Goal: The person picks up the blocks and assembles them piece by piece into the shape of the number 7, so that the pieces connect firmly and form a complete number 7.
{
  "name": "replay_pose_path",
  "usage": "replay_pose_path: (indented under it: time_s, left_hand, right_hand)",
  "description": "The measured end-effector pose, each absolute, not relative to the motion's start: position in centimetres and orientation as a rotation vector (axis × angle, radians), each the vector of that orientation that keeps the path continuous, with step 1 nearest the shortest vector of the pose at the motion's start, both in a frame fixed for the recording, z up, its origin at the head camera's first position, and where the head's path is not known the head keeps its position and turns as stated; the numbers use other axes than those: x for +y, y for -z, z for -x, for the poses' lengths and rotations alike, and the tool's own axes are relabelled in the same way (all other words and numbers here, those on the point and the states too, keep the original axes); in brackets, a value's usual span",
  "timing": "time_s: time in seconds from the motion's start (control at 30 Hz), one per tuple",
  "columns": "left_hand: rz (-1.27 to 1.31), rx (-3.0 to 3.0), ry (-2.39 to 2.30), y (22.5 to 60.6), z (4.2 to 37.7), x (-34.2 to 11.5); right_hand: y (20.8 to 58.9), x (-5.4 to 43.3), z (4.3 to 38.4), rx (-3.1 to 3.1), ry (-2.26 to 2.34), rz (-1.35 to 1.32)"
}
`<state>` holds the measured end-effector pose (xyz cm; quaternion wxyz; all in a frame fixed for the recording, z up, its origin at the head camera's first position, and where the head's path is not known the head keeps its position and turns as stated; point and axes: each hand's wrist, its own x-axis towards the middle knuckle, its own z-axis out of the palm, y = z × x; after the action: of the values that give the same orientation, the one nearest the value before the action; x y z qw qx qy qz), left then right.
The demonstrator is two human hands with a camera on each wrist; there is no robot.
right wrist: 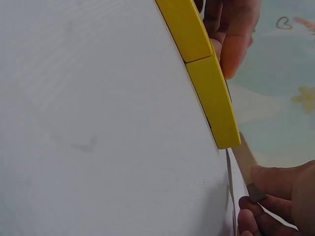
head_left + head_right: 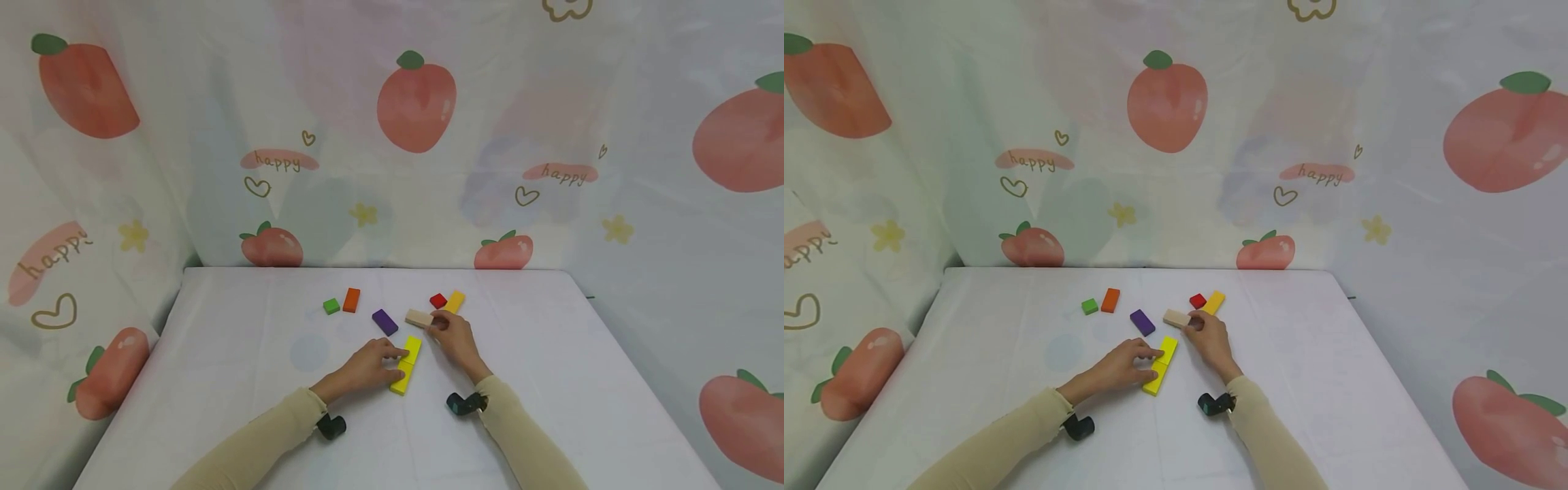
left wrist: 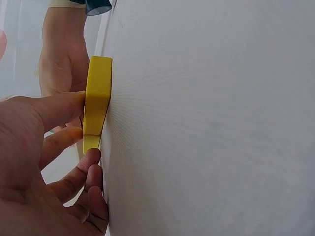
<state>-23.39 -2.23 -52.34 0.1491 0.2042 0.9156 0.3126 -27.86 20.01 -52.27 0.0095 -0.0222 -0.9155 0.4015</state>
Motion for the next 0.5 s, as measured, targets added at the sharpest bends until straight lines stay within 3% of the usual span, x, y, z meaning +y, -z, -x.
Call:
replay_pose_path:
  time_s: [0.5]
  left_hand:
    - [-0.617,2.639,-0.896,52.41,23.32,-2.28]
  right_hand:
    - [51.99,20.35,27.33,-2.803,-1.382,0.063]
